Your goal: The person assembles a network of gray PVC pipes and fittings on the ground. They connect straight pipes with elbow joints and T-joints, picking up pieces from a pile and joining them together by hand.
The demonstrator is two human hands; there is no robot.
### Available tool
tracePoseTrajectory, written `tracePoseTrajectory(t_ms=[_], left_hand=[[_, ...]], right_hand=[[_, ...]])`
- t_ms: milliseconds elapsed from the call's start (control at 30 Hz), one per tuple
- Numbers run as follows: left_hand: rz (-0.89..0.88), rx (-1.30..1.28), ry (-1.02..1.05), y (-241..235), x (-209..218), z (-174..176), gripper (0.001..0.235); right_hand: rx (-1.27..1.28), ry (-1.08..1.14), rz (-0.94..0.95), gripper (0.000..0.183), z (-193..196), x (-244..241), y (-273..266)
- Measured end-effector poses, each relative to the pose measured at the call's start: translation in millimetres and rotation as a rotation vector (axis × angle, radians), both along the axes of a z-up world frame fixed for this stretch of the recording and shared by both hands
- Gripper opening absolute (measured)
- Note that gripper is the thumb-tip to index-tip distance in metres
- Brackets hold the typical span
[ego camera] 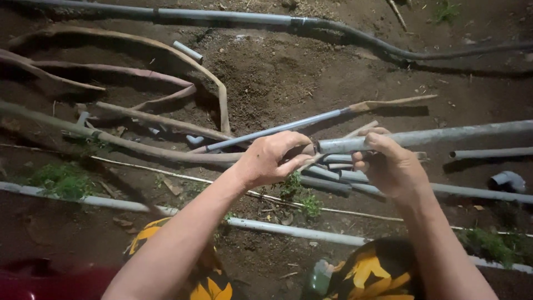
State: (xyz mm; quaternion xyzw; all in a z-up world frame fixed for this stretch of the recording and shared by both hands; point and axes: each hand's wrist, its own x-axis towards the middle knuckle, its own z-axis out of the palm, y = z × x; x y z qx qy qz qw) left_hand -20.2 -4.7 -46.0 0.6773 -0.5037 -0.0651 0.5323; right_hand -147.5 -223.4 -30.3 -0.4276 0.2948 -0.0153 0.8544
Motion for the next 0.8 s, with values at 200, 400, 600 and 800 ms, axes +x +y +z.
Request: tracePoseTrajectory(t_ms=[200, 400, 600, 800], left_hand=[[0.001, 0.079, -0.010, 1.5, 2.0, -9.3, 0.029], [-0.140, 0.076, -0.095, 2.8, 6.7, -6.1, 0.016], [-0.147, 0.092, -0.082, 0.4, 7.4, -7.3, 0.015], [-0.164, 0.141, -0.030, -2.0, 8.5, -7.1, 0.013]], right_hand=[[-0.004, 0.077, -0.085, 0.015, -12.5, 2.6, -14.3], [0.126, 0.301, -0.428, 0.024, -32.3, -2.4, -56.0], [0.022, 0.287, -0.445, 0.023, -18.0, -2.4, -38.3], [-0.215, 0.522, -0.389, 0.047, -13.4, -0.1, -5.8]])
